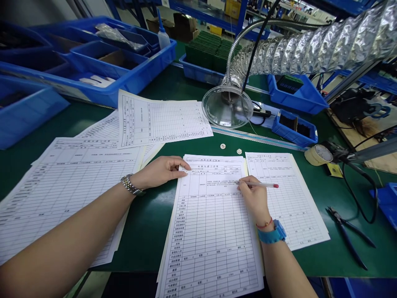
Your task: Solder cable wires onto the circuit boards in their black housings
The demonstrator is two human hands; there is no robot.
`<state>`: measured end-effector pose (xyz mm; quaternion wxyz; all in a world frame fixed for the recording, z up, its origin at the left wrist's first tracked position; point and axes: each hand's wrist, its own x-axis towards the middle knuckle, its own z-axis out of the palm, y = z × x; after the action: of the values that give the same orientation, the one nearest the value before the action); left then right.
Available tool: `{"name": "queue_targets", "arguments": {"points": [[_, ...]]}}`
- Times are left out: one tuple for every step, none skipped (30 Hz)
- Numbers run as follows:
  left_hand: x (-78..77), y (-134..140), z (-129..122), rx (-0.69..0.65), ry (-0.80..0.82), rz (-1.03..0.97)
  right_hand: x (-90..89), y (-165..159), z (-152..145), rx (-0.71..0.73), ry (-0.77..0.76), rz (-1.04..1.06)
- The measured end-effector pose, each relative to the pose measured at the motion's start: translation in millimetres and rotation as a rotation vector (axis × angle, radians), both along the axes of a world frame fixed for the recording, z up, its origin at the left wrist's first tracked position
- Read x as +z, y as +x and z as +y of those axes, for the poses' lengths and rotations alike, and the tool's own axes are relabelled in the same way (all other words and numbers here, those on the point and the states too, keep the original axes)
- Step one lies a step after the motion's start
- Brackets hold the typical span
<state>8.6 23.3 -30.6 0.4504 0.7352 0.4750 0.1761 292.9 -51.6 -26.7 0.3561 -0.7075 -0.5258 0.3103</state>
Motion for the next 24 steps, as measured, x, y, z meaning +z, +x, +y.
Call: {"name": "queue_targets", "arguments": {"points": [[0.1,0.1,-0.1,-0.001,0.000,0.000,0.6,1.1,0.1,0.011,0.001,-0.009],[0.2,0.2,-0.3,0.000,0.001,0.000,1.6,2.3,0.1,0.028,0.002,-0.022],[0.3,0.4,-0.4,0.002,0.001,0.001,3.1,3.7,-0.1,0.050,0.004,-0.037],[0.4,0.5,-0.5,0.004,0.001,0.002,4.8,5.1,-0.4,0.078,0.006,-0.052],[0.6,0.7,-0.5,0.007,0.001,0.003,6.4,6.3,-1.0,0.110,0.008,-0.067],[0.8,0.9,-0.5,0.010,0.001,0.004,7.8,7.2,-2.0,0.142,0.013,-0.082],[1.0,1.1,-0.4,0.012,0.000,0.004,8.8,7.6,-3.5,0.175,0.021,-0.097],[1.1,1.2,-0.3,0.012,0.000,0.004,9.3,7.3,-5.3,0.204,0.033,-0.113],[1.2,1.3,-0.2,0.012,0.001,0.001,9.2,6.5,-7.3,0.227,0.049,-0.128],[1.3,1.4,-0.1,0.011,0.000,-0.003,8.7,5.2,-9.5,0.241,0.065,-0.141],[1.3,1.4,0.0,0.010,-0.001,-0.007,7.8,3.7,-11.6,0.247,0.081,-0.152],[1.3,1.4,0.0,0.011,-0.002,-0.010,6.9,2.1,-13.4,0.247,0.092,-0.159],[1.4,1.3,0.0,0.011,-0.002,-0.013,6.0,0.9,-14.6,0.239,0.094,-0.160],[1.5,1.1,0.0,0.010,-0.002,-0.014,5.3,0.3,-15.3,0.221,0.087,-0.157],[1.6,1.0,0.0,0.009,-0.001,-0.012,4.9,0.3,-15.2,0.196,0.071,-0.148],[1.7,0.9,0.0,0.008,0.000,-0.009,4.9,1.1,-14.4,0.166,0.047,-0.136],[1.9,0.9,0.0,0.006,0.001,-0.007,5.2,2.4,-13.2,0.137,0.019,-0.120],[2.0,0.9,0.1,0.003,0.001,-0.005,5.7,4.1,-11.6,0.110,-0.010,-0.101],[2.2,1.0,0.1,0.000,-0.001,-0.003,6.4,5.7,-9.9,0.090,-0.038,-0.080],[2.3,1.1,0.1,-0.001,-0.002,0.000,7.1,7.2,-8.4,0.079,-0.062,-0.060],[2.5,1.2,0.1,-0.001,-0.004,0.005,7.9,8.1,-7.1,0.073,-0.082,-0.041],[2.7,1.3,0.2,-0.002,-0.006,0.009,8.8,8.5,-6.2,0.067,-0.099,-0.022],[2.8,1.4,0.2,-0.003,-0.005,0.013,9.6,8.4,-5.6,0.060,-0.113,-0.003],[3.0,1.5,0.2,-0.003,-0.004,0.015,10.4,7.8,-5.4,0.053,-0.124,0.016]]}}
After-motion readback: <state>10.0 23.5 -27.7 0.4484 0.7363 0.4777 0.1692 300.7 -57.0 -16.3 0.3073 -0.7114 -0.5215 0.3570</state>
